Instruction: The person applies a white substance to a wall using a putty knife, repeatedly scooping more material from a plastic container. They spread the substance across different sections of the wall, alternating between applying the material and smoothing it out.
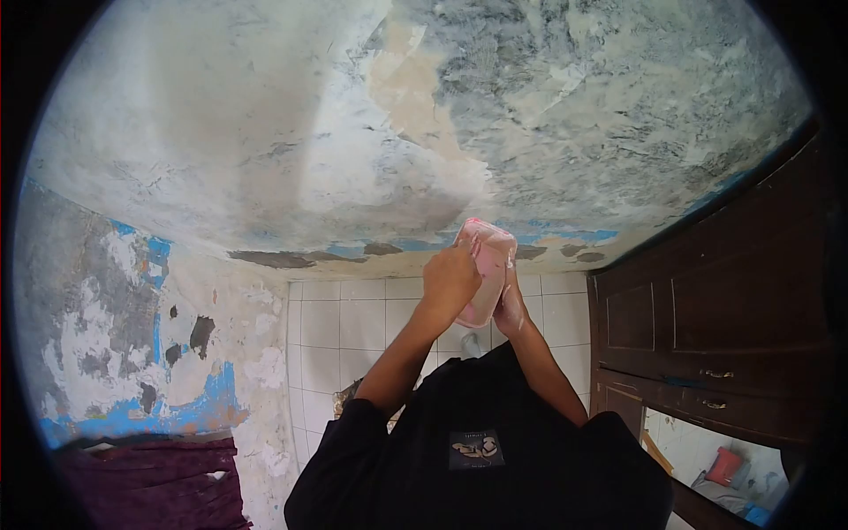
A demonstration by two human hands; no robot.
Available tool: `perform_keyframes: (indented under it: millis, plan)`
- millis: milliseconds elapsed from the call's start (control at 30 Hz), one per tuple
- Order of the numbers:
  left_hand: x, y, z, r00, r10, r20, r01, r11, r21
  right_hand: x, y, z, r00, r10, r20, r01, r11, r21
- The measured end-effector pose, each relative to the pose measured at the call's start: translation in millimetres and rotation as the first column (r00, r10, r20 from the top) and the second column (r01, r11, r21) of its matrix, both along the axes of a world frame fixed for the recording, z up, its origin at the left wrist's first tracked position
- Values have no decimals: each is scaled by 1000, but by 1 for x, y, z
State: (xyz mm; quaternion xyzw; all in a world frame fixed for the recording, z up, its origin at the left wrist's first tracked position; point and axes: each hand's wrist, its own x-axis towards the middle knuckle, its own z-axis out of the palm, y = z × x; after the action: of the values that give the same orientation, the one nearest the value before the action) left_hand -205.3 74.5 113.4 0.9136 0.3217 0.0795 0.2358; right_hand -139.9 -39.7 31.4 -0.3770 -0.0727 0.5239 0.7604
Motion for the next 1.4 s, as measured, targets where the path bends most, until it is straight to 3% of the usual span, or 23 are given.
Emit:
perform_keyframes:
  millis: [67, 167, 233, 367, 467, 533, 667, 767, 867, 967, 1067, 1167, 1267, 1367, 1400]
  plan:
    - [4, -1, -12, 1000, -24, -1, 24, 999, 23, -1, 1, 1, 999, -1, 36, 2, 1000, -29]
    - [6, -11, -12, 953, -202, 226, 191, 979, 69, -2, 1, -5, 999, -1, 33, 4, 998, -66]
    - [1, -19, 7, 968, -166, 189, 161, 986, 41, 0, 3, 7, 1000, -5, 22, 8, 994, -108]
    - [0, -9, 27, 1000, -7, 23, 7, 999, 37, 6, -3, -23, 988, 30, 153, -35, 999, 32]
    - [10, -2, 13, 998, 26, 55, -30, 996, 88, 2, -3, -15, 989, 16, 149, -27, 997, 73]
    - [15, -7, 10, 999, -36, 9, 35, 996, 79, -3, 0, 17, 996, -4, 93, -1, 999, 53]
    - [10, -17, 17, 988, -151, 7, 150, 984, 93, 6, 2, -4, 999, 28, -24, -27, 999, 44]
    - [16, -3, 12, 999, -36, 26, 34, 998, 46, 10, -1, -4, 998, 60, -27, -59, 998, 5]
    - [20, 0, 19, 991, -133, 6, 132, 991, 29, 9, 0, 2, 998, 58, 0, -58, 998, -40]
    - [14, -13, 11, 972, -190, 137, 175, 978, 116, 14, 1, 5, 998, 63, -17, -63, 998, -6]
    - [7, -12, 17, 977, -209, 38, 208, 977, 39, 19, -7, -4, 999, 46, -17, -46, 998, 30]
    - [16, -1, 22, 990, -95, -101, 93, 995, -23, 20, -9, -4, 999, 39, -7, -39, 999, -4]
    - [20, -9, 0, 997, -64, 48, 62, 997, 52, 19, -2, -4, 1000, 6, -31, -8, 999, -52]
    - [17, -17, -10, 923, -190, 334, 155, 980, 128, 16, -3, -6, 1000, -18, -13, 17, 999, -31]
    - [16, -17, -9, 943, -159, 294, 147, 987, 64, 17, -4, -9, 1000, -19, 4, 20, 999, -41]
